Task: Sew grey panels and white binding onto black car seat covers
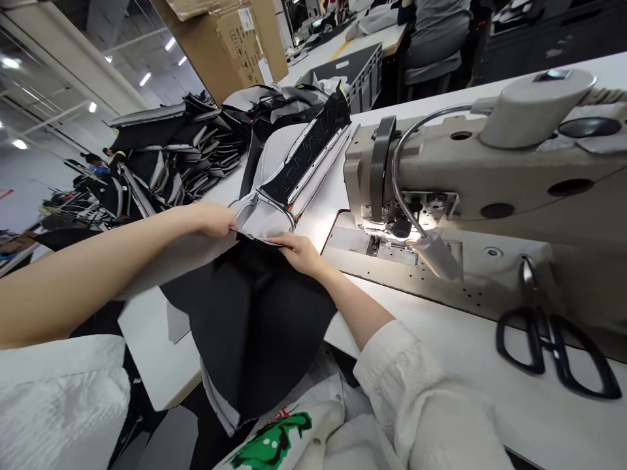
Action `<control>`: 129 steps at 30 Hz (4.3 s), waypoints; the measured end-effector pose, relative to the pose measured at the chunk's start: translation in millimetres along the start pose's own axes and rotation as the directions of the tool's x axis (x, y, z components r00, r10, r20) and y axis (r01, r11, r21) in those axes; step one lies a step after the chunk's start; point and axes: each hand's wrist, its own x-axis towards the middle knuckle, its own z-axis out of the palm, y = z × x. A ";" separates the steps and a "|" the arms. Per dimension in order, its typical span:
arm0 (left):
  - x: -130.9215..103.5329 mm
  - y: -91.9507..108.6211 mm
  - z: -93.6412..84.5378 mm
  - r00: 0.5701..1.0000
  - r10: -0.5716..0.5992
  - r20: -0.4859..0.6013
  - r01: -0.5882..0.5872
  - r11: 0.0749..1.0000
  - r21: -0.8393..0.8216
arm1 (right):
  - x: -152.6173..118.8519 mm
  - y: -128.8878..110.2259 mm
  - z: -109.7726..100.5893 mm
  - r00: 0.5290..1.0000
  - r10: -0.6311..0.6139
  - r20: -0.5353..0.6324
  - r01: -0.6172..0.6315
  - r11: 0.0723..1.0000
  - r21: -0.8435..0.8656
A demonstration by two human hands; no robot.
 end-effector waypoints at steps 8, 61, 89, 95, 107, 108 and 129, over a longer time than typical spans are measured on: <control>-1.3 -8.1 42.1 0.963 0.244 -0.114 -0.267 0.808 -0.526 | -6.9 -3.4 -32.5 0.858 0.311 0.408 -0.489 0.736 0.468; 3.6 12.0 74.5 0.478 0.518 -0.709 -0.490 0.828 0.275 | -21.7 2.1 -26.9 0.968 0.112 -0.223 -0.249 0.479 -0.842; 40.2 163.6 133.9 0.539 0.564 -0.626 -0.771 0.630 -0.097 | -144.6 -50.5 -56.9 0.850 0.076 0.521 0.434 0.460 -0.775; 51.2 173.9 132.8 0.491 0.651 -0.579 -0.770 0.635 0.060 | -133.9 -40.2 -69.8 0.926 0.048 0.375 0.356 0.228 -0.906; 55.7 200.6 132.9 0.374 0.757 -0.535 -0.754 0.584 0.299 | -153.5 -42.7 -109.1 0.998 0.054 -0.020 -0.046 0.533 -0.845; 55.2 199.2 133.5 0.367 0.762 -0.533 -0.756 0.578 0.306 | -149.0 -40.2 -113.0 0.989 0.097 -0.116 -0.150 0.543 -0.826; 50.7 204.5 147.0 0.301 0.753 -0.585 -0.643 0.614 0.459 | -106.6 -31.4 -106.6 0.882 0.303 -0.362 -0.441 0.259 -0.859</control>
